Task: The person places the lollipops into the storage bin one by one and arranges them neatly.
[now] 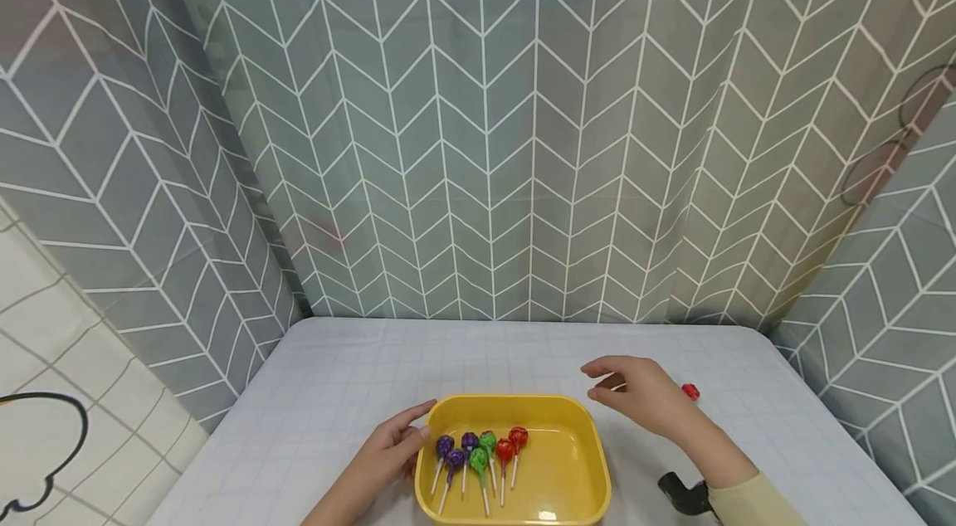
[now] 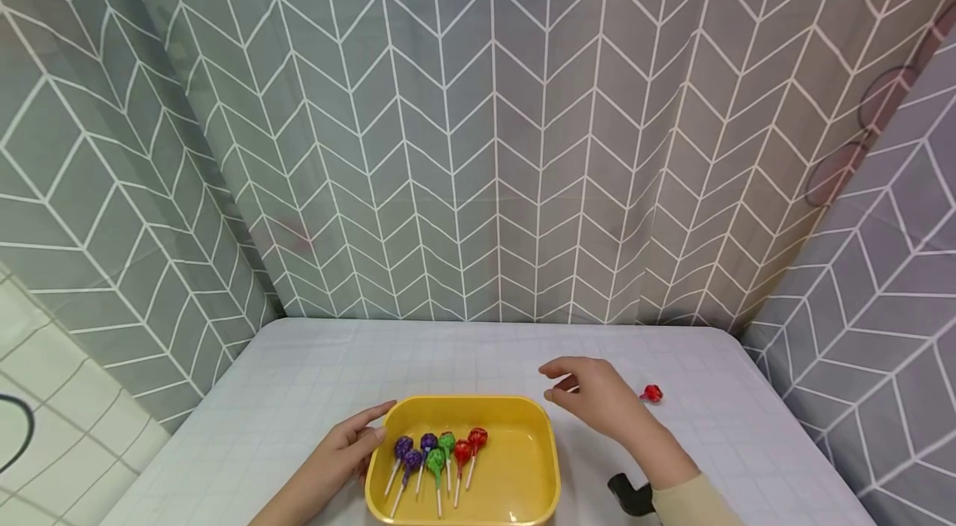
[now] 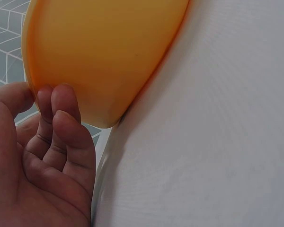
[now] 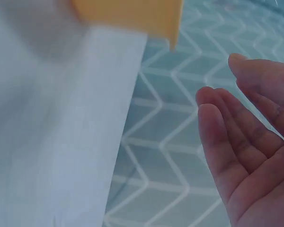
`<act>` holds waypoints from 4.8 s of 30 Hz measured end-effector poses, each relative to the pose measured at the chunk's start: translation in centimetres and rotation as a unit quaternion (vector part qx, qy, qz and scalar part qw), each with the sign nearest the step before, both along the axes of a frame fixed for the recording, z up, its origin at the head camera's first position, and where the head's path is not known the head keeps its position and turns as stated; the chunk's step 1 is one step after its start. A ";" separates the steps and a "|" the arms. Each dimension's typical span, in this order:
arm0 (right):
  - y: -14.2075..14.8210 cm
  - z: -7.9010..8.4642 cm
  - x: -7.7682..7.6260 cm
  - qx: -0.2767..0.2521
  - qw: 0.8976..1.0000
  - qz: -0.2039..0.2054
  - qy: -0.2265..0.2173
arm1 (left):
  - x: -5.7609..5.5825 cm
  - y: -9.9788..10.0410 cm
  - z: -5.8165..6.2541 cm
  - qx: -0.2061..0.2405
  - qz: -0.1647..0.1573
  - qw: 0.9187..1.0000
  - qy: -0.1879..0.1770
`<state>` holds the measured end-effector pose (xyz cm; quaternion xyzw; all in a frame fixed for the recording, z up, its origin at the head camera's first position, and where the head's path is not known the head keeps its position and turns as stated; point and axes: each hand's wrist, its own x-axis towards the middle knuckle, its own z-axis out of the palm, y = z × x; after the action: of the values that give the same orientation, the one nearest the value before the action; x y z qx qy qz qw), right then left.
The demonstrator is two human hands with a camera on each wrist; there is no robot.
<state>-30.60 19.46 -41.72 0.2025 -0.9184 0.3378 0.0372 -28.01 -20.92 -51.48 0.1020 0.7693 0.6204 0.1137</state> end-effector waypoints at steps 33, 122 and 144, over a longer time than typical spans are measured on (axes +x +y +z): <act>12.4 -3.4 -3.2 0.068 0.988 -0.138 0.018 | -0.2 -0.1 -0.2 -0.009 0.001 1.000 -0.014; 6.4 0.2 -0.3 -0.074 0.994 -0.058 -0.064 | 0.0 0.1 -0.1 -0.001 0.004 1.000 -0.006; 2.7 -0.5 0.5 -0.078 0.995 0.037 -0.045 | -0.1 0.0 -0.2 0.011 -0.004 1.000 -0.006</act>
<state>-30.06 22.13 -42.20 0.2174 -0.8821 0.4179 -0.0013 -28.14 -20.88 -51.65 0.1032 0.7610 0.6291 0.1197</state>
